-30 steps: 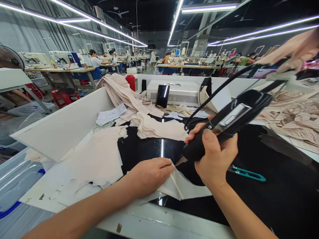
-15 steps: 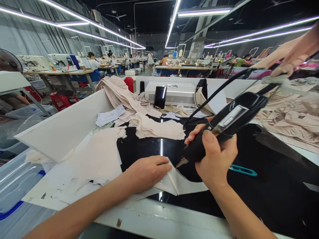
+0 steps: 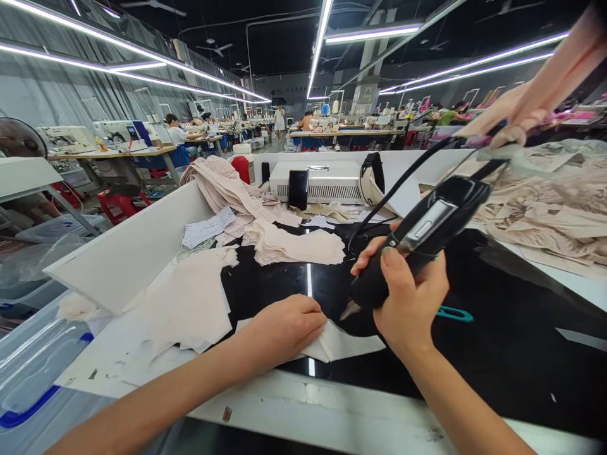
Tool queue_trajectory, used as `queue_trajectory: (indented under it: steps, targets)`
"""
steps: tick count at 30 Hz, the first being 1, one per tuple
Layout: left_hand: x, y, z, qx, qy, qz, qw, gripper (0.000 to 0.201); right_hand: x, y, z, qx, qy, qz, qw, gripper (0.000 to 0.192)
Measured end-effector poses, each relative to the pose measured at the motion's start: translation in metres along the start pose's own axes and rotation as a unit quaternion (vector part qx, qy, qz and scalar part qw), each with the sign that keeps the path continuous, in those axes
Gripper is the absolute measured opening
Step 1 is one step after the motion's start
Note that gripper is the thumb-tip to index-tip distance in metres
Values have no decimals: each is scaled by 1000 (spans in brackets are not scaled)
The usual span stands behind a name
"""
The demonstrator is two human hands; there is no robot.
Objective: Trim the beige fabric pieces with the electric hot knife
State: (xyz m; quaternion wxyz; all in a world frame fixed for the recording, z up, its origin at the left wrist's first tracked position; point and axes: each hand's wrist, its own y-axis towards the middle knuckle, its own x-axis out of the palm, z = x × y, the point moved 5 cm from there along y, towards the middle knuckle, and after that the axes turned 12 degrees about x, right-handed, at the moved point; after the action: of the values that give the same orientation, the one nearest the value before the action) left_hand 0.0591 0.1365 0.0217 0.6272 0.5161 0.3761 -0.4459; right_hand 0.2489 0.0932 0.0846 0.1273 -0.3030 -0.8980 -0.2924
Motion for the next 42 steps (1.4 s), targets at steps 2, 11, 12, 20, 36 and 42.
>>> queue_trajectory:
  steps: [2, 11, 12, 20, 36, 42]
  targets:
    - [1, -6, 1, 3, -4, 15, 1000, 30, 3, -1, 2, 7, -3, 1, 1000, 47]
    - [4, -14, 5, -15, -25, 33, 999, 33, 18, -3, 16, 6, 17, -11, 1000, 34]
    - [4, -14, 5, -16, -27, 34, 999, 33, 19, -3, 18, 9, 20, -13, 1000, 32]
    - [4, -14, 7, -22, -31, 29, 999, 33, 20, -3, 23, -4, 12, -11, 1000, 33]
    - [6, -14, 6, -30, -33, 22, 999, 32, 12, -7, 8, 0, 14, -13, 1000, 44]
    - [5, -15, 6, -23, -31, 26, 999, 36, 11, -13, 13, 14, 2, -11, 1000, 43]
